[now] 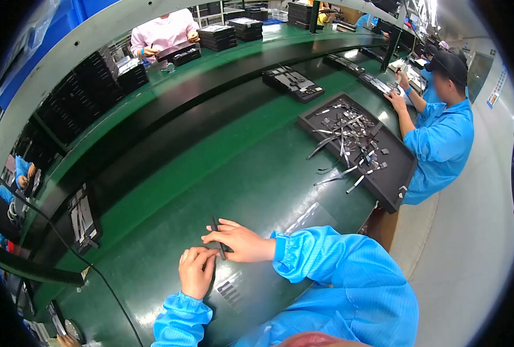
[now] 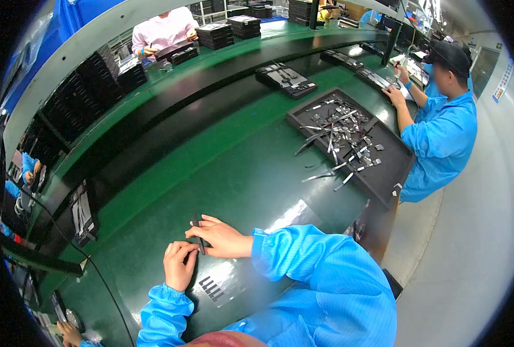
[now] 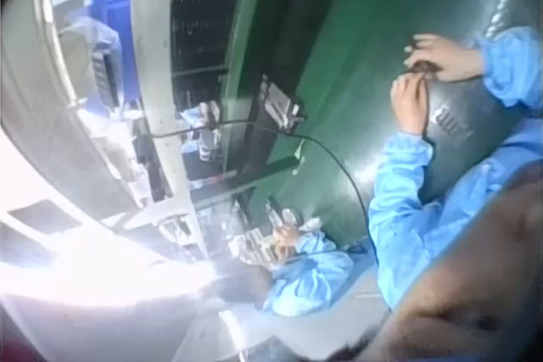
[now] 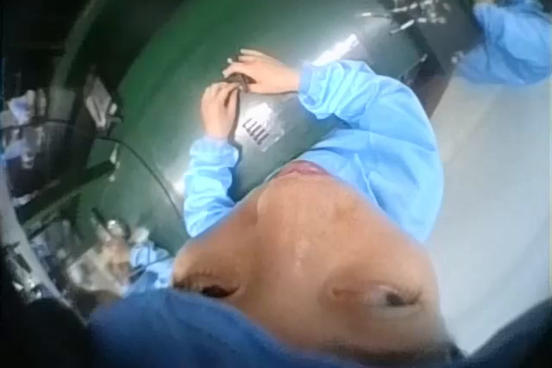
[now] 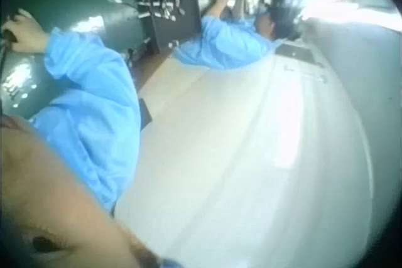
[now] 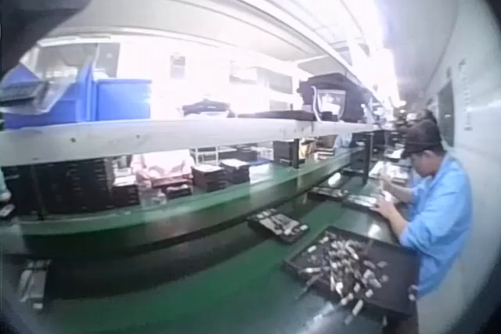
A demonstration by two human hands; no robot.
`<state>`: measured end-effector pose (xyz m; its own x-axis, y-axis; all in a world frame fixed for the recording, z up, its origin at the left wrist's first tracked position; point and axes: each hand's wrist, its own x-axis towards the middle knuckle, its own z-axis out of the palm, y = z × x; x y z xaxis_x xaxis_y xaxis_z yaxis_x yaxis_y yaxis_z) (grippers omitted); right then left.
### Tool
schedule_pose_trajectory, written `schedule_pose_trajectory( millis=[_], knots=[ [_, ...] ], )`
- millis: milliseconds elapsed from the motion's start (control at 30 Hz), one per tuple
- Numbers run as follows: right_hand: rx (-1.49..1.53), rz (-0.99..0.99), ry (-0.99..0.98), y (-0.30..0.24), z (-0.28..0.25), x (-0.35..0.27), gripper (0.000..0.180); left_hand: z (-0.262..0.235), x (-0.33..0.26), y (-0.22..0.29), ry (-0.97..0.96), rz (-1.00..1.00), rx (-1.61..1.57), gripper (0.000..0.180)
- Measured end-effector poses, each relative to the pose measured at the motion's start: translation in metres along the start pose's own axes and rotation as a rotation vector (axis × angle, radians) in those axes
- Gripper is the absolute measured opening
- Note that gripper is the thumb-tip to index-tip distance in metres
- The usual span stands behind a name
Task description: The person takes a tablet from the conveyor belt, attaches components and secures cables inside it using a tool and by hand, and places the tablet back onto the conveyor belt.
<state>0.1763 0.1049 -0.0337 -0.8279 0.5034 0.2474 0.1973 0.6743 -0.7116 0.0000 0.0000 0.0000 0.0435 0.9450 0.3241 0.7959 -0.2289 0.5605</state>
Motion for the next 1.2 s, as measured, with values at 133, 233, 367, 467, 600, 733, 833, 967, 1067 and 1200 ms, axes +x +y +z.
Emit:
schedule_pose_trajectory(
  millis=[133, 233, 367, 467, 600, 733, 833, 967, 1067, 1200],
  knots=[
    [0.032, -0.078, 0.116, 0.002, 0.003, -0.001, 0.050, 0.002, 0.000, 0.000, 0.015, 0.013, 0.008, 0.013],
    [0.022, -0.085, 0.121, 0.005, 0.004, 0.000, 0.050, 0.002, 0.002, -0.001, 0.015, 0.014, 0.008, 0.013],
    [0.011, -0.072, 0.100, 0.006, 0.005, 0.000, 0.048, 0.004, 0.001, -0.005, 0.016, 0.026, 0.001, 0.014],
    [0.008, -0.073, 0.109, 0.006, 0.004, 0.000, 0.047, 0.003, 0.001, -0.006, 0.012, 0.031, -0.008, 0.014],
    [0.013, -0.082, 0.117, 0.007, 0.005, 0.000, 0.047, 0.004, 0.002, -0.006, 0.015, 0.029, -0.019, 0.014],
    [0.005, -0.064, 0.106, 0.010, 0.006, 0.000, 0.043, 0.006, 0.002, -0.008, 0.018, 0.016, -0.023, 0.015],
    [0.000, -0.061, 0.110, 0.011, 0.006, 0.000, 0.041, 0.007, 0.004, -0.006, 0.032, 0.021, -0.023, 0.015],
    [0.012, -0.066, 0.121, 0.008, 0.005, 0.001, 0.040, 0.006, 0.005, -0.006, 0.037, 0.040, -0.028, 0.016],
    [0.008, -0.062, 0.115, 0.010, 0.005, 0.001, 0.040, 0.006, 0.005, -0.007, 0.025, 0.018, -0.042, 0.015],
    [0.012, -0.076, 0.130, 0.010, 0.005, 0.001, 0.040, 0.006, 0.005, -0.008, 0.015, 0.006, -0.055, 0.015]
  ],
)
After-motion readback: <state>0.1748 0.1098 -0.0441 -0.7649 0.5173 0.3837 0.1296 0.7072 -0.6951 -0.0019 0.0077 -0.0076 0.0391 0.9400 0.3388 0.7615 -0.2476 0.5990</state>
